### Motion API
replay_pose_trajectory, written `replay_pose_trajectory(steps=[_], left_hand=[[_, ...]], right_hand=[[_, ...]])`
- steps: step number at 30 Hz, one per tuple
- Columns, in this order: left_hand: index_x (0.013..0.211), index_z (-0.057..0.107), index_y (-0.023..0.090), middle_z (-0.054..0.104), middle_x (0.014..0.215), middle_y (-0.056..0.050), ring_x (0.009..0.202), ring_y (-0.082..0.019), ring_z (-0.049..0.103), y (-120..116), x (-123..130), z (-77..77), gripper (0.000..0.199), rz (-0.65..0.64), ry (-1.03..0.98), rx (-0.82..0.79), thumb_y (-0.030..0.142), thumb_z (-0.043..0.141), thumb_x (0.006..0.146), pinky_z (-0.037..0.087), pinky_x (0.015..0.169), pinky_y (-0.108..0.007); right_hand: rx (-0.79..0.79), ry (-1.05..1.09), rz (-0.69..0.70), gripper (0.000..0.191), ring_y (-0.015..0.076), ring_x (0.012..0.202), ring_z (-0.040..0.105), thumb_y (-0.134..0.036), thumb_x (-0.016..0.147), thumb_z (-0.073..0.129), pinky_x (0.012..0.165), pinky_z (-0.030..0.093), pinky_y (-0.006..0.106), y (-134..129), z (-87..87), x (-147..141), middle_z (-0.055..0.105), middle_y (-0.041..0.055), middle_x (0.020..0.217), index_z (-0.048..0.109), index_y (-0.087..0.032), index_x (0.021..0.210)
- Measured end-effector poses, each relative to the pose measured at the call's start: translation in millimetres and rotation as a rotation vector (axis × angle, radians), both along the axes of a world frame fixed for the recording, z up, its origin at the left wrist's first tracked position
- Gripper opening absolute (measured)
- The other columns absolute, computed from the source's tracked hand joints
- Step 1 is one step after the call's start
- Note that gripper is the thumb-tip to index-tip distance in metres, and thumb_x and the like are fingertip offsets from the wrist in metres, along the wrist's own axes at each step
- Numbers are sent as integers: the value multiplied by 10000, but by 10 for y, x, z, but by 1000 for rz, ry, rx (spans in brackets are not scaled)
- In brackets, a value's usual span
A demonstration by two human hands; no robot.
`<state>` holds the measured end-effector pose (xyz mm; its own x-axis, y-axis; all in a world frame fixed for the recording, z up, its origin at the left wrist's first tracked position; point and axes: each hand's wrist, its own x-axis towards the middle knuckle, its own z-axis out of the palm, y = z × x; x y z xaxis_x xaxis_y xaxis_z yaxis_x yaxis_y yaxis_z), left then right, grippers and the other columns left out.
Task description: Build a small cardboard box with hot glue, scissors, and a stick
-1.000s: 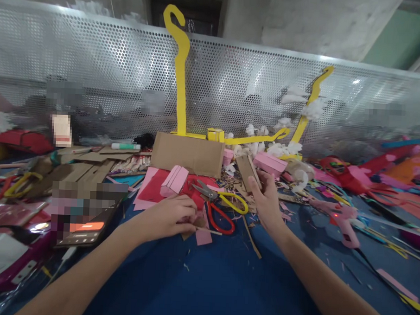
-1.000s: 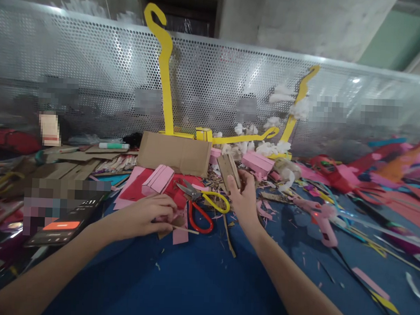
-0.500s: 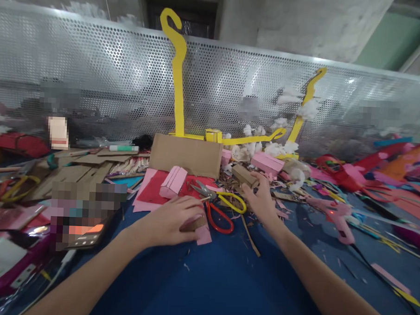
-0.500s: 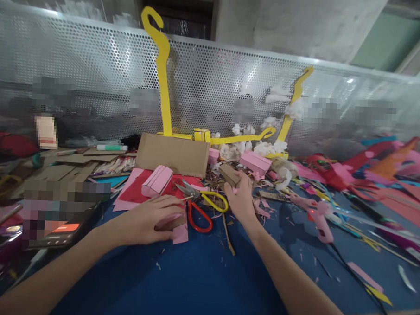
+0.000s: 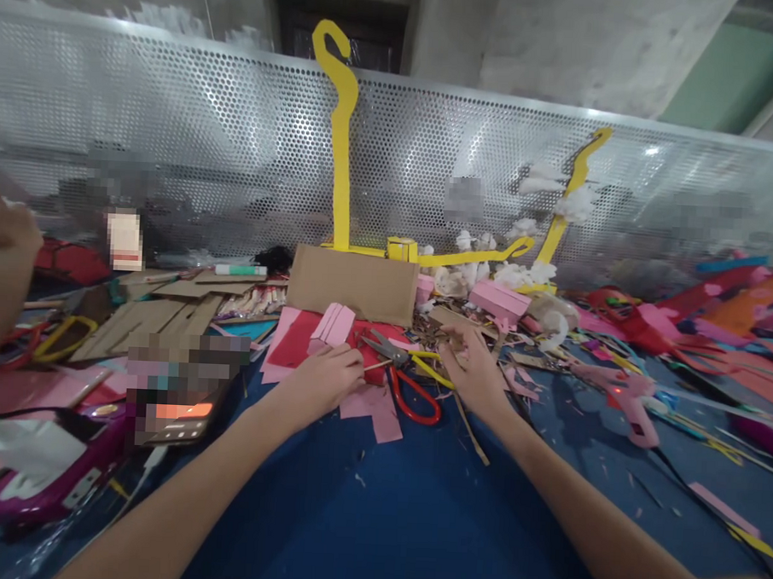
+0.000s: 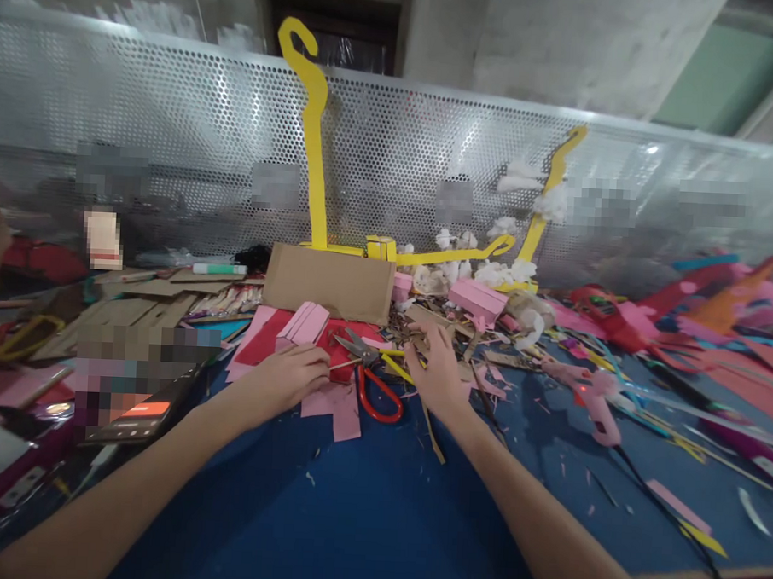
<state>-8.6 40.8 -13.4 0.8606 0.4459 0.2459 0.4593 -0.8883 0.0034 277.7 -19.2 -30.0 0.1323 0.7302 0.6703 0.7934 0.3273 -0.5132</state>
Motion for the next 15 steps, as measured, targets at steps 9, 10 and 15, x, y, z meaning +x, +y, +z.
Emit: replay_pose_trajectory(steps=[9, 10, 15], left_hand=[[1078, 629, 185, 726, 938, -95, 892, -255, 681, 2, 13, 42, 291, 216, -238, -26, 217, 340, 1060, 527, 792, -385], [1139, 612, 198, 734, 949, -93, 884, -247, 690, -3, 10, 47, 296, 230, -271, -38, 226, 328, 1063, 532, 772, -367], [1237, 572, 236, 753, 1043, -91, 892, -224, 713, -35, 15, 46, 295, 218, -373, -99, 255, 338, 1058, 550, 759, -335]], right_hand=[[-143, -159, 91, 215, 301, 1155, 607, -322, 973, 551, 1008, 463, 479, -43, -24, -58, 664, 109, 1188, 596, -238, 1166], [-167, -181, 103, 264, 312, 1173, 600, -347, 957, 589, 1022, 451, 495, -66, -24, -69, 660, 109, 1212, 591, -242, 1199], [-283, -257, 167, 509, 316, 1304, 530, -341, 898, 686, 1076, 425, 492, -222, 4, -203, 582, 88, 1389, 517, -299, 1375]])
